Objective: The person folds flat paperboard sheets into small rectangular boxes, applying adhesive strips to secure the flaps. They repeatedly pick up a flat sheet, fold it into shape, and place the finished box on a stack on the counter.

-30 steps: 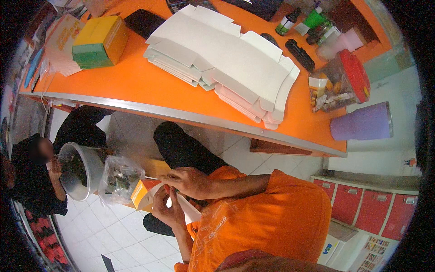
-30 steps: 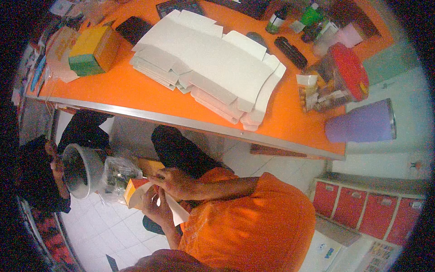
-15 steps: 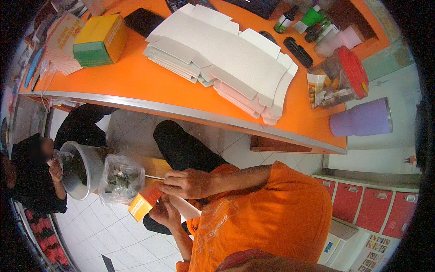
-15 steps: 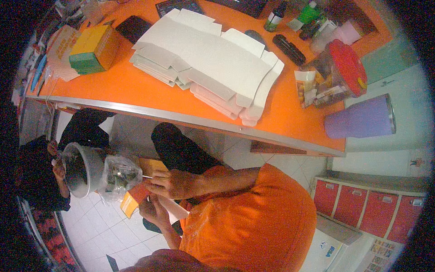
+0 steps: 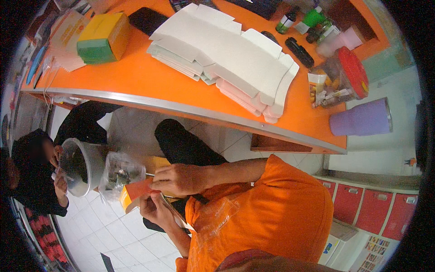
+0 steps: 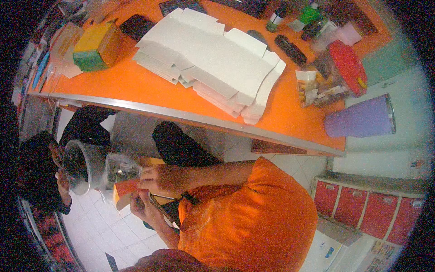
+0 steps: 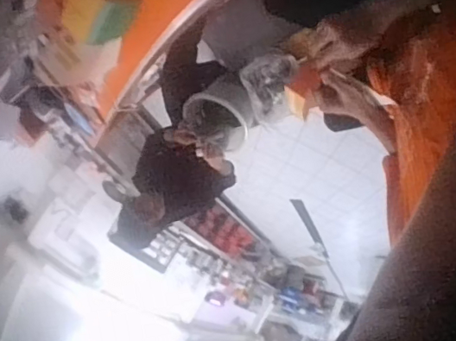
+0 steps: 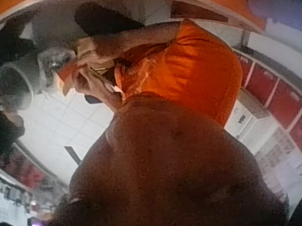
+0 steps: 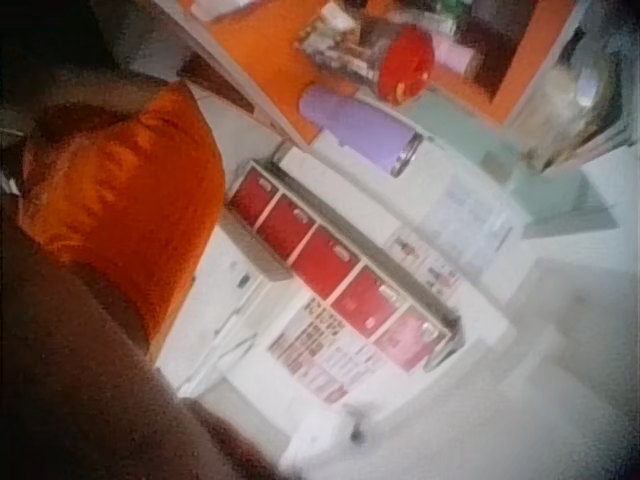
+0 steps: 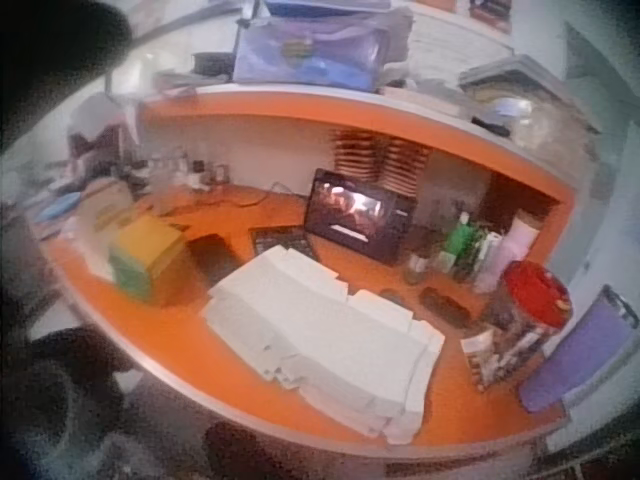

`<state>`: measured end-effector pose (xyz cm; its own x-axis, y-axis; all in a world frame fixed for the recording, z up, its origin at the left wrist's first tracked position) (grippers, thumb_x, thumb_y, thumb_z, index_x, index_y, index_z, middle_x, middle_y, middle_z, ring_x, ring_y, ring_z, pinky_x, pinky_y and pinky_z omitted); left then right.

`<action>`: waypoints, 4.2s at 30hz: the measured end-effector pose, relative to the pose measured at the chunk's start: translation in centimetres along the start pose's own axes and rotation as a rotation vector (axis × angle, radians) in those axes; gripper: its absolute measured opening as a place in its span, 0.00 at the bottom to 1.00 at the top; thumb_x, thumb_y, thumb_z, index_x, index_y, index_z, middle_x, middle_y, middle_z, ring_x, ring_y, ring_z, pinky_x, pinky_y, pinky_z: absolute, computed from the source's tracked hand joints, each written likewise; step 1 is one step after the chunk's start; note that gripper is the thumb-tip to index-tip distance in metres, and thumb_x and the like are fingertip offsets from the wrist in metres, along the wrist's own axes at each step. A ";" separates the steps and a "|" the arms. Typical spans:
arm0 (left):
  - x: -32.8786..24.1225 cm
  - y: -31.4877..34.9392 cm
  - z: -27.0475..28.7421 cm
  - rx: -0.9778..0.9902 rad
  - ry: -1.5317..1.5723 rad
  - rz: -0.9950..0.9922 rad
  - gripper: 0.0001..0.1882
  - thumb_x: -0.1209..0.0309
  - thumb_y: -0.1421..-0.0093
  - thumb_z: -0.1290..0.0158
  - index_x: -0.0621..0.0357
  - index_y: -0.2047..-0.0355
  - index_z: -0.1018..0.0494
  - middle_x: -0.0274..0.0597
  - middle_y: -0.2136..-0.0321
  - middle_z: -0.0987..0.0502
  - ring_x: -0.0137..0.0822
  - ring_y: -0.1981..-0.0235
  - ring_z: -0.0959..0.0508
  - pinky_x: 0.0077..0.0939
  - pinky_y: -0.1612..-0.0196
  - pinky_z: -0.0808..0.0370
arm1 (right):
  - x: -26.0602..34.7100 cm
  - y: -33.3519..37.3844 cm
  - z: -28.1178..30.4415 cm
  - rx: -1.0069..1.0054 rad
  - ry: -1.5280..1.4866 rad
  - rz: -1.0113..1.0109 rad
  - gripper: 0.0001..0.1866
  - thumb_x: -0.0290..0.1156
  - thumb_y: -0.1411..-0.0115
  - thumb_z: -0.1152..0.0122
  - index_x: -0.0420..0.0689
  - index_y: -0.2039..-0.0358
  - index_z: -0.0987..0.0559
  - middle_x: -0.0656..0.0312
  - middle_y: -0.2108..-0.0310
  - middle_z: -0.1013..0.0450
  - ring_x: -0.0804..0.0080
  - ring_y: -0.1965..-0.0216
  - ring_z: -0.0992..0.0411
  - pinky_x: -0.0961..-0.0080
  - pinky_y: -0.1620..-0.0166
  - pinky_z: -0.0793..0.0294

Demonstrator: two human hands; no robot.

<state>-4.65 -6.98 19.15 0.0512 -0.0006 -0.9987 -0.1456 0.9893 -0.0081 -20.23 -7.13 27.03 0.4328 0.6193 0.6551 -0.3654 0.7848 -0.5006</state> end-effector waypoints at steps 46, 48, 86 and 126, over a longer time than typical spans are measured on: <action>0.5 -2.1 -0.4 -0.092 -0.062 -0.170 0.19 0.70 0.45 0.36 0.66 0.56 0.28 0.44 0.62 0.23 0.36 0.64 0.23 0.27 0.58 0.24 | -6.0 2.0 -3.9 -0.083 -0.605 -0.478 0.20 0.36 0.50 0.24 0.40 0.70 0.28 0.59 0.69 0.25 0.77 0.70 0.26 0.78 0.68 0.24; 0.3 -2.3 -0.9 -0.114 -0.093 -0.117 0.15 0.75 0.46 0.38 0.65 0.59 0.26 0.43 0.64 0.22 0.33 0.65 0.23 0.25 0.60 0.24 | -5.6 2.6 -4.3 -0.136 -0.734 -0.404 0.20 0.32 0.49 0.25 0.41 0.64 0.29 0.62 0.71 0.27 0.79 0.71 0.27 0.79 0.69 0.25; 7.8 9.6 -5.3 0.502 0.041 0.537 0.08 0.71 0.34 0.46 0.65 0.68 0.25 0.31 0.73 0.25 0.20 0.73 0.31 0.17 0.69 0.34 | -6.9 13.0 -2.3 0.291 -0.190 -0.791 0.08 0.31 0.44 0.39 0.38 0.70 0.20 0.48 0.72 0.22 0.51 0.69 0.23 0.58 0.63 0.27; 9.4 9.7 -7.5 0.533 0.261 0.810 0.12 0.66 0.32 0.49 0.63 0.64 0.24 0.34 0.71 0.21 0.23 0.70 0.26 0.19 0.67 0.30 | -5.4 13.0 -0.8 0.155 -0.149 -0.957 0.09 0.29 0.43 0.35 0.37 0.65 0.19 0.54 0.70 0.20 0.68 0.69 0.19 0.74 0.65 0.21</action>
<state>-13.01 1.53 9.33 -0.0945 0.7333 -0.6733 0.4244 0.6415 0.6390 -26.65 -0.26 16.56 0.4981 -0.2941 0.8157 -0.0231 0.9359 0.3516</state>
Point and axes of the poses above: each hand's wrist, its own y-axis away from the middle knuckle, its own z-axis out of the back of the hand, x = y × z, the point moved 9 cm from there along -y, towards the middle knuckle
